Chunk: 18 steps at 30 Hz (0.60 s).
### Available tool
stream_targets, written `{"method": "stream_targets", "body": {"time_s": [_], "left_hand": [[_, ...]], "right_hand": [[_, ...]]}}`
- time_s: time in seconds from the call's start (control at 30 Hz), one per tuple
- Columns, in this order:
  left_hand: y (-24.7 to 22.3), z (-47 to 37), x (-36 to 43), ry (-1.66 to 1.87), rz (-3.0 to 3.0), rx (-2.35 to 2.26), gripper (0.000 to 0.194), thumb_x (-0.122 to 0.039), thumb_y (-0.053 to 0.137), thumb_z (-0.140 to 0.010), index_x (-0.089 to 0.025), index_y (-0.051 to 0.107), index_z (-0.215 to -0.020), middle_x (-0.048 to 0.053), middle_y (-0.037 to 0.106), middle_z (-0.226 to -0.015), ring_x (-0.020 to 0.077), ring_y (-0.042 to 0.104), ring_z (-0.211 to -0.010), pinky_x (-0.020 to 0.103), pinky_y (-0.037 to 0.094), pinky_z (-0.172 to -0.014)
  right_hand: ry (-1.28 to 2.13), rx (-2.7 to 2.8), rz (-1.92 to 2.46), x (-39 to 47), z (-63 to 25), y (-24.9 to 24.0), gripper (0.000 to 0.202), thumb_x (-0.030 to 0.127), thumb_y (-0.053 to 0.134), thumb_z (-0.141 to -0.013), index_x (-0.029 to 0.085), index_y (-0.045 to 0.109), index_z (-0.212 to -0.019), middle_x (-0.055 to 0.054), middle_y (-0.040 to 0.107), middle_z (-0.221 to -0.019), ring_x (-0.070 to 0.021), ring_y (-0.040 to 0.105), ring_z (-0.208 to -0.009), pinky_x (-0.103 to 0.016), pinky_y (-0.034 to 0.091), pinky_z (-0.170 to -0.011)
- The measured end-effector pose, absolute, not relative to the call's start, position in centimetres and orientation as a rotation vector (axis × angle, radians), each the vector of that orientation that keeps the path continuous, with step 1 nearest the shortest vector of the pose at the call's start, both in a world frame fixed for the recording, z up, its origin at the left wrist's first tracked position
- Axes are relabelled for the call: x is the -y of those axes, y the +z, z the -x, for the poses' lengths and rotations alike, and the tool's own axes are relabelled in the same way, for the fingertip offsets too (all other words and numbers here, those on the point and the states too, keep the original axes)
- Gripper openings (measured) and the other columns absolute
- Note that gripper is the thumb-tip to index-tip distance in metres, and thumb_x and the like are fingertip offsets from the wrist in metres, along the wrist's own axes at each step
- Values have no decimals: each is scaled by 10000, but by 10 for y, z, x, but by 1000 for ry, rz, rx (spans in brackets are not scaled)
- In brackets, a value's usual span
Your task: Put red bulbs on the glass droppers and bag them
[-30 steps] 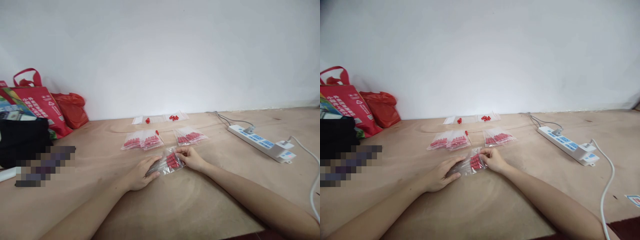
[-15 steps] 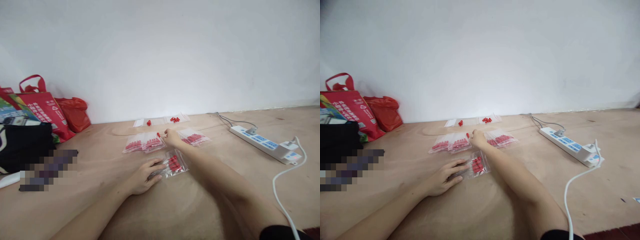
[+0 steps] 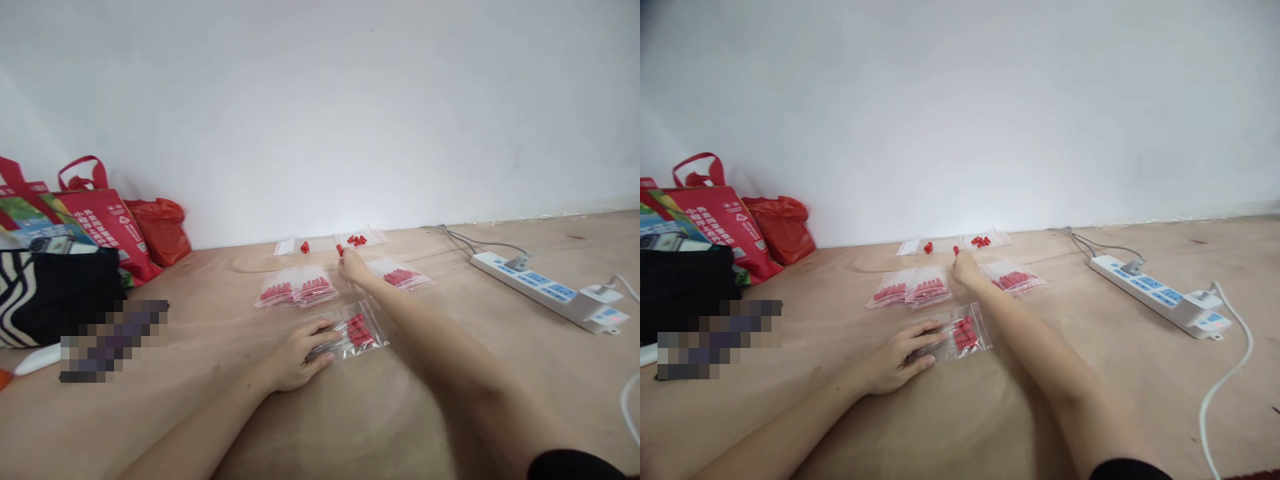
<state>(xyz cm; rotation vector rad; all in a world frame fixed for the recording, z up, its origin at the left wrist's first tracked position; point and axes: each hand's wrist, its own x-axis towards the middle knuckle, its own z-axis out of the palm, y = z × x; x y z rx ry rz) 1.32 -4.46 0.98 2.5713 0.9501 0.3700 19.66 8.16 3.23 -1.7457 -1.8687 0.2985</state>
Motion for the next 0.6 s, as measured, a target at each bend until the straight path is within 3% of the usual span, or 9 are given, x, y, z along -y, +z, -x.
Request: {"method": "stream_targets", "body": {"time_s": [0.1,0.2,0.33,0.6], "left_hand": [[7,-12,44,373,-2578,-951,378,-296,446,-836,-257,460,-1211,61,389,-1316,231,356,-1200,414,315,-985],[6,-11,42,380,-2579,-954,391,-303,445,-837,-260,438,-1225,56,382,-1321,229,354,-1201,417,309,-988],[6,-12,41,362,-2581,-960,418,-298,444,-836,-264,399,-1251,49,384,-1320,218,363,-1195,404,316,-985],[10,-14,43,324,-2580,-995,422,-314,435,-839,-242,400,-1253,61,380,-1321,221,357,-1201,397,315,-989]], "right_hand": [[278,1789,1625,-63,-230,32,403,133,309,-808,59,281,-1204,-105,568,-892,-143,554,-769,-245,419,-703],[412,1479,1328,-33,-260,16,576,220,372,-785,108,103,-1282,-25,525,-806,-107,514,-553,-242,436,-548],[554,1205,1146,0,-275,-10,553,335,454,-745,203,189,-1213,31,475,-748,-84,475,-460,-237,426,-443],[743,1012,1106,1,-261,-23,396,349,505,-706,233,284,-1013,75,422,-582,-122,497,-457,-258,436,-431]]}}
